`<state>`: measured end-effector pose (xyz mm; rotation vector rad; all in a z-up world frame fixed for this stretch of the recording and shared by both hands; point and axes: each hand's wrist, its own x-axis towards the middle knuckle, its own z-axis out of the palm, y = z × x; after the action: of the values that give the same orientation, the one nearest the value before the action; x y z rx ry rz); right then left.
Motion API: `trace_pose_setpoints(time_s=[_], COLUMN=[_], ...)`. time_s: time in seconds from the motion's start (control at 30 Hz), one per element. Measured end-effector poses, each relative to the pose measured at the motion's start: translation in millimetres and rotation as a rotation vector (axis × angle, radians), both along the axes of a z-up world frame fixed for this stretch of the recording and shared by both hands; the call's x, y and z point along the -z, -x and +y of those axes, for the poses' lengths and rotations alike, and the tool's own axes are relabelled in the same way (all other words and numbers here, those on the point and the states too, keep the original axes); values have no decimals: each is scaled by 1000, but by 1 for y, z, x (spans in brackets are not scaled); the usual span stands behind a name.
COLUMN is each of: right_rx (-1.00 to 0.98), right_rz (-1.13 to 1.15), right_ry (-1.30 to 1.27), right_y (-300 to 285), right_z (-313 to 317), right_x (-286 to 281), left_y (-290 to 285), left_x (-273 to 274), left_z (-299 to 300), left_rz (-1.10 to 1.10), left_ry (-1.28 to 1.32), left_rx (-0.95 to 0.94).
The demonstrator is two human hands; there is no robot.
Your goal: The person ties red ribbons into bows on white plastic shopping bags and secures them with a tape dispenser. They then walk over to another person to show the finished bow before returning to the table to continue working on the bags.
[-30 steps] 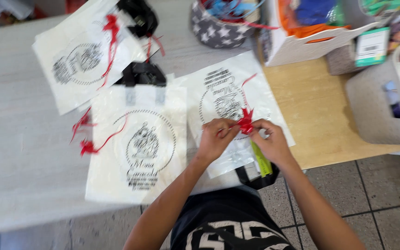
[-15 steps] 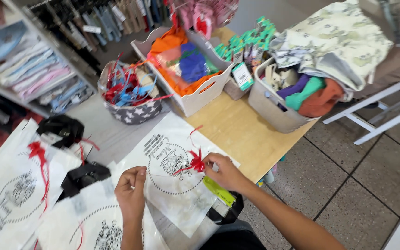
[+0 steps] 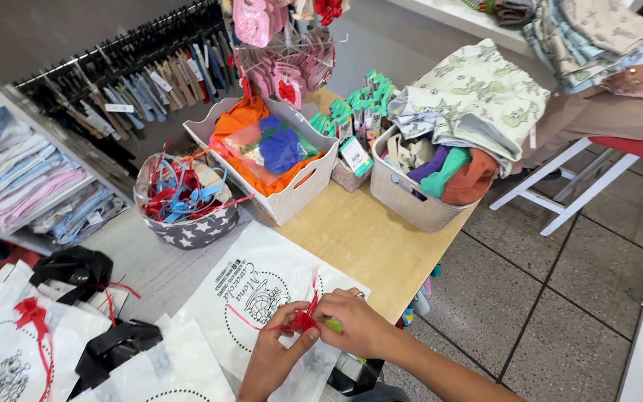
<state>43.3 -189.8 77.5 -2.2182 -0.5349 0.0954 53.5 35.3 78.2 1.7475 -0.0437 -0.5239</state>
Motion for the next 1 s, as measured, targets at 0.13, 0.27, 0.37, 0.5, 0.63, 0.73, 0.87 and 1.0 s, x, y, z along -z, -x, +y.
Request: trace_pose_setpoints(time_s=[0.13, 0.27, 0.37, 0.5, 0.63, 0.73, 0.87, 1.0], right_rx=[-39, -281, -493, -261, 5, 37, 37, 52], right_rz=[-179, 10, 14, 147, 228, 299, 188, 218], right_ry=[-32, -873, -1291, -1021, -327, -219, -323, -340], right_y=[7, 25, 28, 25, 9, 1, -11, -22], right_z=[-17, -52, -65, -67, -10, 9, 18, 22], right_x=[-39, -66, -61, -34, -29, -11, 0, -5], left_y=[-3, -6, -3, -1, 5, 12, 18, 19], left_x=[35, 64, 75, 86, 91, 88, 83, 93], left_z=[1, 11, 16, 17, 7, 2, 5, 10], left_rz=[-61, -4, 6, -39, -102, -93, -32, 9], left_ry=[185, 196, 238, 329, 432, 346, 330, 403], left_rx=[-69, -210, -278, -331, -336, -346, -466, -509])
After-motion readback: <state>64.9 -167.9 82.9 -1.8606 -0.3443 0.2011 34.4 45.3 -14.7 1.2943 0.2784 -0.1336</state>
